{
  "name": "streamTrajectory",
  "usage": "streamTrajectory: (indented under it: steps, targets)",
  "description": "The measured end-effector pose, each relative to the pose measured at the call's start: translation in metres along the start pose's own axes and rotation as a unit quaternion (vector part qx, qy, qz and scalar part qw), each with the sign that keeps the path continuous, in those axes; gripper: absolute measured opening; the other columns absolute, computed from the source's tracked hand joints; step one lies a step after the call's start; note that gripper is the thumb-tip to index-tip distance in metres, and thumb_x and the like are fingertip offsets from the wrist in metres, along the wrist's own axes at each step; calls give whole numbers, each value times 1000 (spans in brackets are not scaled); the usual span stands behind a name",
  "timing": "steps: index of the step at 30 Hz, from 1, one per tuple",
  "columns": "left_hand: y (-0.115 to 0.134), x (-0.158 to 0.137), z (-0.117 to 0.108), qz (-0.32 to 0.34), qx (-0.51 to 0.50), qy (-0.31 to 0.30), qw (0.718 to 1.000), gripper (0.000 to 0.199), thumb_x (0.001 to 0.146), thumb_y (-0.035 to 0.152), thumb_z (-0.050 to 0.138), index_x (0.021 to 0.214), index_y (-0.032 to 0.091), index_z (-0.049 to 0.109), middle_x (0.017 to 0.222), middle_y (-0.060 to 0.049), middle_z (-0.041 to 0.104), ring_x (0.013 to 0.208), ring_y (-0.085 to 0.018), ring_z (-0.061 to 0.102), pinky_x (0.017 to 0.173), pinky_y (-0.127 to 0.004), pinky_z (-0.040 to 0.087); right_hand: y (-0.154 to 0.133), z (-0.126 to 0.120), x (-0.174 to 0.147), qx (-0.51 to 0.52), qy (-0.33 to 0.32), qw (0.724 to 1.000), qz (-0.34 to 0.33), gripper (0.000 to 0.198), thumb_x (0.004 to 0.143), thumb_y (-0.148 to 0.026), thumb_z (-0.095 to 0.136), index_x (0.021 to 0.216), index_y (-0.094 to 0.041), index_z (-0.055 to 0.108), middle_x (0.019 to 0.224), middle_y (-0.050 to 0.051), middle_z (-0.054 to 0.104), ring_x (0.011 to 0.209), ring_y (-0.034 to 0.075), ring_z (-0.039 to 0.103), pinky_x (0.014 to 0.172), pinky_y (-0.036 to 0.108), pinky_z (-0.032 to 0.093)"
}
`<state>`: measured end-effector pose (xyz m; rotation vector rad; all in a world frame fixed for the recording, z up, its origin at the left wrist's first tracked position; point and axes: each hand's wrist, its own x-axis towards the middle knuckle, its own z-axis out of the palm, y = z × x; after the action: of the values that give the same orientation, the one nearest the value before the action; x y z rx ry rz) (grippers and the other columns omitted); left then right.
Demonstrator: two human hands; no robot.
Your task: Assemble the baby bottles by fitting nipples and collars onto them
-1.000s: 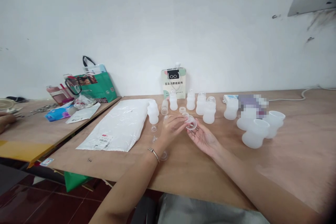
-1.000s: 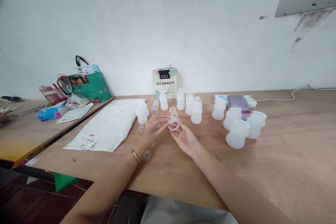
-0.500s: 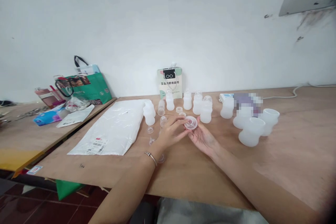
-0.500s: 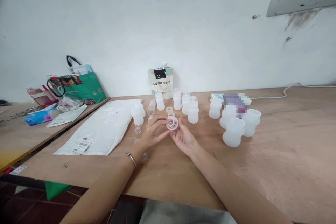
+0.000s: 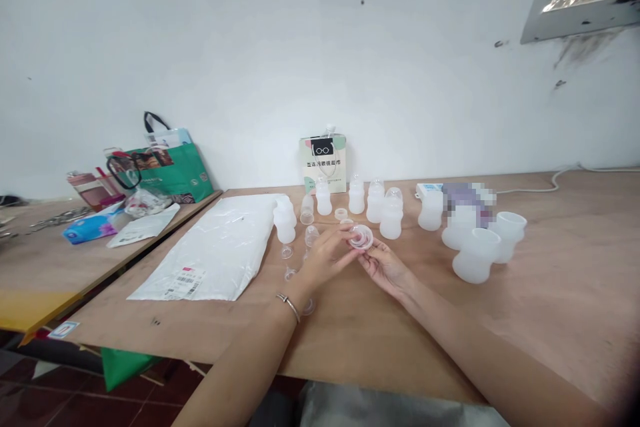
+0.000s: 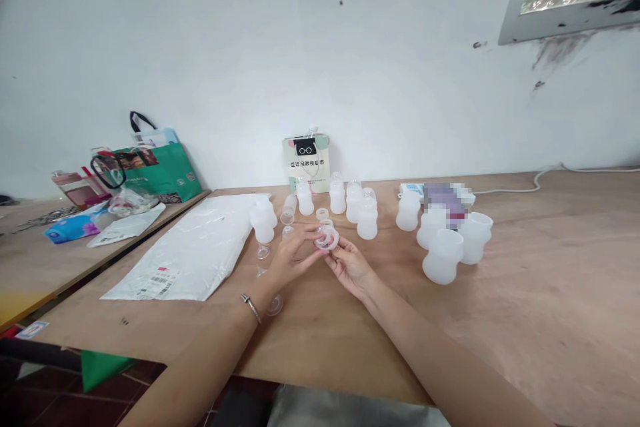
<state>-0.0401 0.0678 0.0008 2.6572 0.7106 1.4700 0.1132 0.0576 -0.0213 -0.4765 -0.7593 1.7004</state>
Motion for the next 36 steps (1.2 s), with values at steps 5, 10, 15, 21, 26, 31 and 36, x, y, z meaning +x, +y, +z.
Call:
streamTrajectory:
  steps: [5,10,15,21,26,31,36]
  targets:
    - [6,2,-2,-41,-31,-5,999,47,73,32,65,113,18,46,109,-11,59,102,-20,56,86,-36,48,0,-3,2,-53,1,999,7,23,57,-13,75,79,-18,69,73,-1,70,67,8,64,63,13,51]
    - [9,7,-9,-48,3,-63,997,43,71,37,64,109,20,52,100,-7,63,92,-19,59,79,-33,48,-1,1,-3,-84,-17,996,15,22,53,-17,78,73,-18,68,72,-2,67,66,8,60,60,16,49]
    - [8,5,-8,-74,71,-17,995,32,67,40,64,90,19,59,78,-3,67,66,-15,60,61,-27,47,0,-2,-2,-105,-19,994,1,17,57,-24,77,65,-18,64,69,-2,63,66,9,56,62,18,46]
    - [15,1,-8,-85,78,-22,993,28,58,40,66,76,19,59,55,2,61,48,-11,55,45,-21,39,1,-2,-2,-132,-25,991,9,20,55,-22,78,63,-16,61,62,-3,60,58,8,52,56,18,42]
    - [12,0,-8,-36,99,22,994,27,60,39,64,78,19,58,55,3,61,46,-9,53,44,-21,39,4,-1,-3,-135,-31,990,20,18,57,-23,76,64,-17,61,65,-2,61,61,9,53,61,22,42]
    - [11,3,-8,-15,118,51,992,27,63,37,63,83,19,57,64,1,66,48,-10,56,47,-22,42,5,-2,-3,-117,-40,992,23,18,55,-19,76,67,-19,62,71,-2,62,70,12,55,70,25,43]
    - [14,2,-9,17,110,61,992,28,61,39,64,78,18,57,55,2,62,46,-10,55,44,-21,41,2,0,-4,-139,-31,989,24,20,56,-26,77,63,-18,60,63,-3,59,62,10,53,62,23,43]
